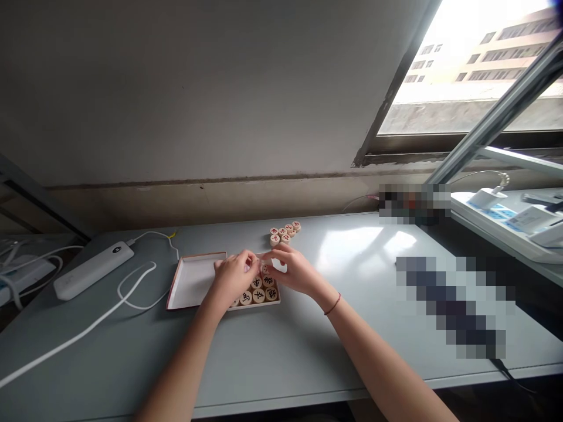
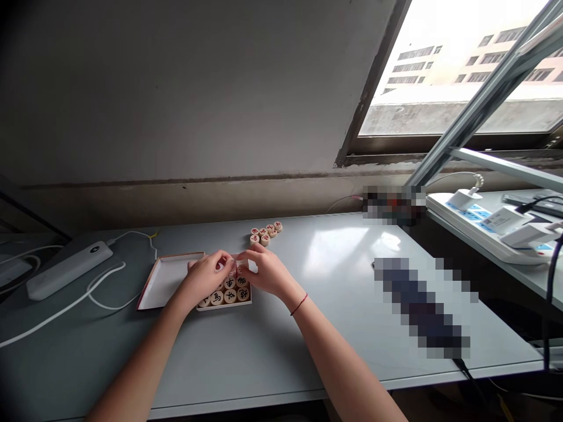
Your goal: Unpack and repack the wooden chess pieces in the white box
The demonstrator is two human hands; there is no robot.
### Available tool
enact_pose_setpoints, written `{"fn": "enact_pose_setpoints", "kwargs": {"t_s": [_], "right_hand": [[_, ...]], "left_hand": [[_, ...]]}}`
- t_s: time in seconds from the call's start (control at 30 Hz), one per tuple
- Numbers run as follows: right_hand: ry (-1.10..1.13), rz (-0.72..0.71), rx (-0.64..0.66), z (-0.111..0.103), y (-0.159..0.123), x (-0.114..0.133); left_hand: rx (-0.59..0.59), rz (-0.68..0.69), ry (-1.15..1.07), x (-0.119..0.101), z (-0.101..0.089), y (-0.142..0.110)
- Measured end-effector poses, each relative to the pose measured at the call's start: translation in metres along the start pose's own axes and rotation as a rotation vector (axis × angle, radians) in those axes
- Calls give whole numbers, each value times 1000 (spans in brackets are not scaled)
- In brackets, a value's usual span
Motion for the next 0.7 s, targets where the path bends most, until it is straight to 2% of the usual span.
{"fn": "enact_pose_setpoints", "kwargs": {"t_s": [0.07,0.2,0.3,0.43,0.53,0.6,0.7], "right_hand": [[-12,-70,-71,-1,2,9],[-42,-126,-203,-3,6,19],[-85,-105,-301,-12,4,7],[-270,182,-450,-29,-10,-41],[-335,356,-387,-31,-19,-73],[-343,370,-321,-27,-19,-79],[-313,300,-352,-23,-13,-60]], "left_hand": [[-33,-16,-183,0,-3,1],[132,-8,-613,-1,3,4],[83,-36,-761,2,6,7],[-23,-47,-876,5,6,11],[-27,-30,-898,7,9,14],[-8,-23,-860,7,11,14],[-37,10,-734,3,13,10]]}}
Point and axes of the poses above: each hand's wrist, its own y-axis towards the middle knuckle, its own z-axis out of the palm, x = y × z, the point moved 3 cm from there along y, towards the middle knuckle, and after that the axes turned 14 degrees about -z, right-handed, at the moved point
